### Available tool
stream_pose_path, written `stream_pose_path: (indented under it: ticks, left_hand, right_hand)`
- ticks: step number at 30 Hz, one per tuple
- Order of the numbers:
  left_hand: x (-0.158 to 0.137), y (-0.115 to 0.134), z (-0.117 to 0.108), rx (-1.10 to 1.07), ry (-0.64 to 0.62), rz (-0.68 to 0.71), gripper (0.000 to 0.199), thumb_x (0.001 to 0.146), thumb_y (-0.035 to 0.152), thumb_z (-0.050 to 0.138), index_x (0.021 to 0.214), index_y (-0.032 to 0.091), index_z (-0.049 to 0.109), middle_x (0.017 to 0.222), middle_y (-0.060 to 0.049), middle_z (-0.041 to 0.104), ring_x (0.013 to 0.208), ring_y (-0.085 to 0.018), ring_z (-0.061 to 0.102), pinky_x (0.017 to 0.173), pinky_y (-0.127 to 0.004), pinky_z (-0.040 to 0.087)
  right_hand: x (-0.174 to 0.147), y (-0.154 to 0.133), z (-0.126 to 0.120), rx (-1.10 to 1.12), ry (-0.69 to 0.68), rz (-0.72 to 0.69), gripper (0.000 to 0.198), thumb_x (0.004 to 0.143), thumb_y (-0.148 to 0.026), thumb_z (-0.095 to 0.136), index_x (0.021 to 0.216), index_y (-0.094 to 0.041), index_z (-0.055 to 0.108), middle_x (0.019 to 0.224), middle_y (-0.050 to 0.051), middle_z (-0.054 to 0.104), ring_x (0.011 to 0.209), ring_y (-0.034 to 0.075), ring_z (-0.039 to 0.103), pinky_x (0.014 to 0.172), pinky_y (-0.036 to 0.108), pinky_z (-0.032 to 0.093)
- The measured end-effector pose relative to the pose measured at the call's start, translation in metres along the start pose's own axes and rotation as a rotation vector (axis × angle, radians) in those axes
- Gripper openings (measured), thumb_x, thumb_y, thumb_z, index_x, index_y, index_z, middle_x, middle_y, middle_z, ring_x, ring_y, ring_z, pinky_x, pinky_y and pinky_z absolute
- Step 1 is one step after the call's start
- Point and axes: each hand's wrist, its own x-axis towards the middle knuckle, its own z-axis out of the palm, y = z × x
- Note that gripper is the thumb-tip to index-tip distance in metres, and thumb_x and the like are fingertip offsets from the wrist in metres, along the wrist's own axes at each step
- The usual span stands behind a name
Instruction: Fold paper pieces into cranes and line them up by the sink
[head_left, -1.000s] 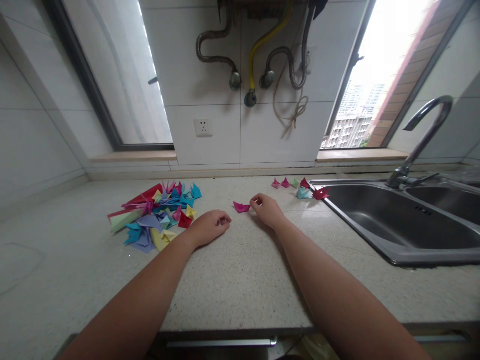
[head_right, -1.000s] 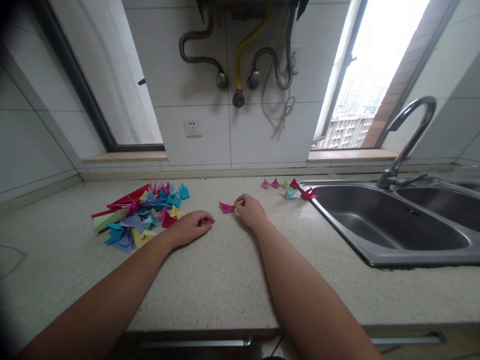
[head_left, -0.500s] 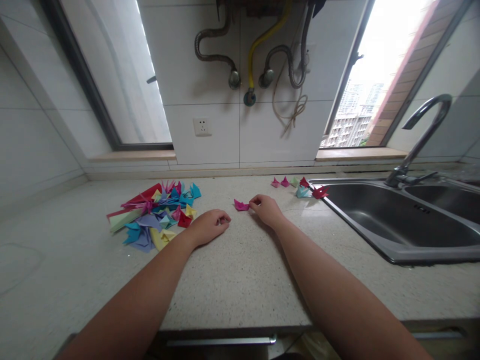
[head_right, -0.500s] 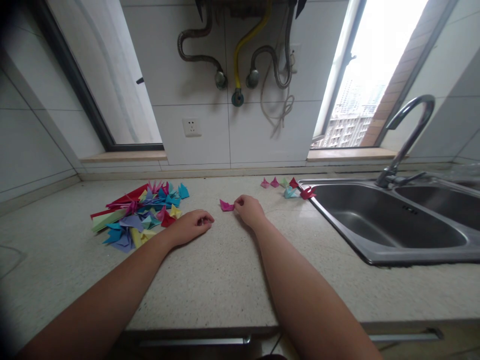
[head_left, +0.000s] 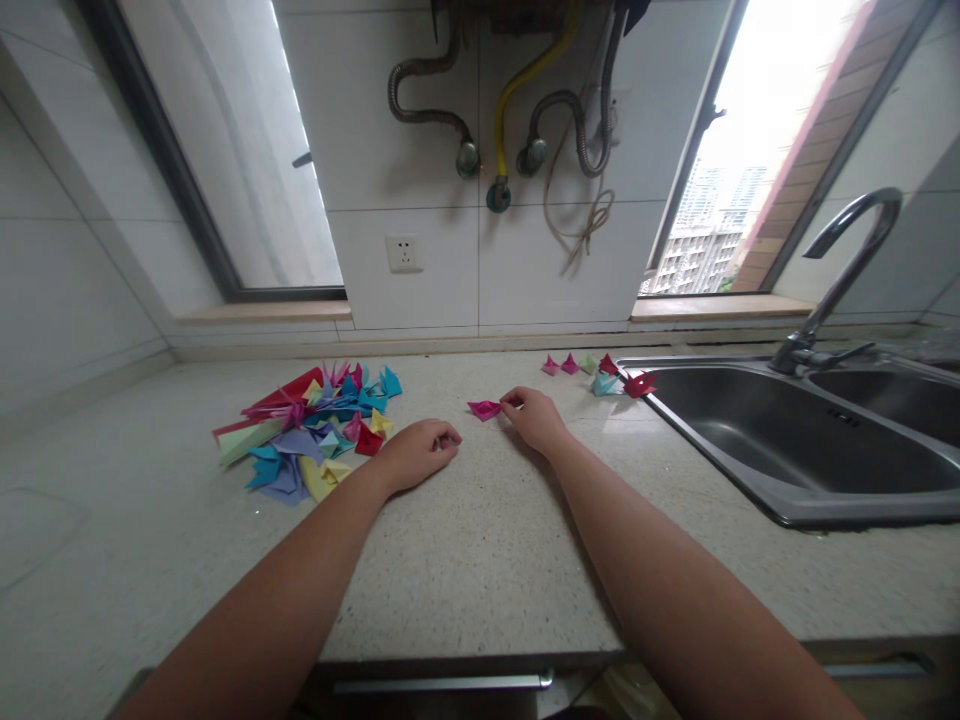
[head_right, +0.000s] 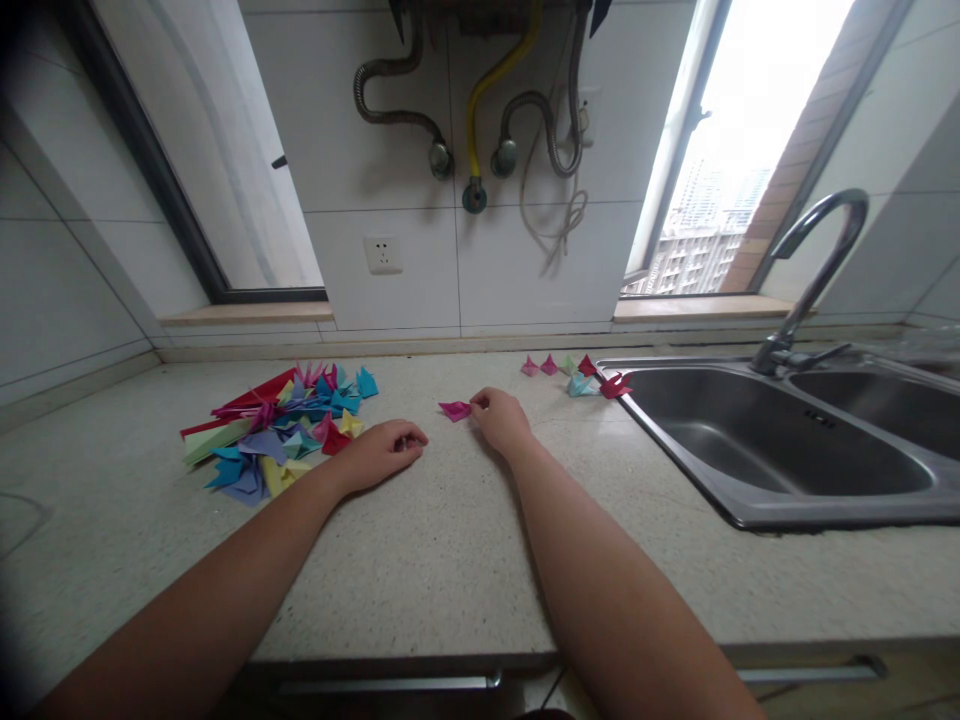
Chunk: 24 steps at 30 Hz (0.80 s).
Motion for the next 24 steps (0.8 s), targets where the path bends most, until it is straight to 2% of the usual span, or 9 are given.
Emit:
stream_pose_path:
  ticks: [24]
  left_hand:
    - [-0.0003,0.0001,-0.0008,0.006,-0.002,0.012,0.026,0.085,0.034,0.055,0.102,0.019,0.068,0.093,-0.005,0.065,0.081,-0.017,0.058,0.070,-0.026,0.043]
  right_hand:
    - [-0.0008,-0.0035,-0.0056,-0.017,0.011,0.040,0.017,0.085,-0.031,0.060,0.088,-0.020,0.073,0.089,0.006,0.072,0.082,0.017,0.063,0.075,0.028,0.042]
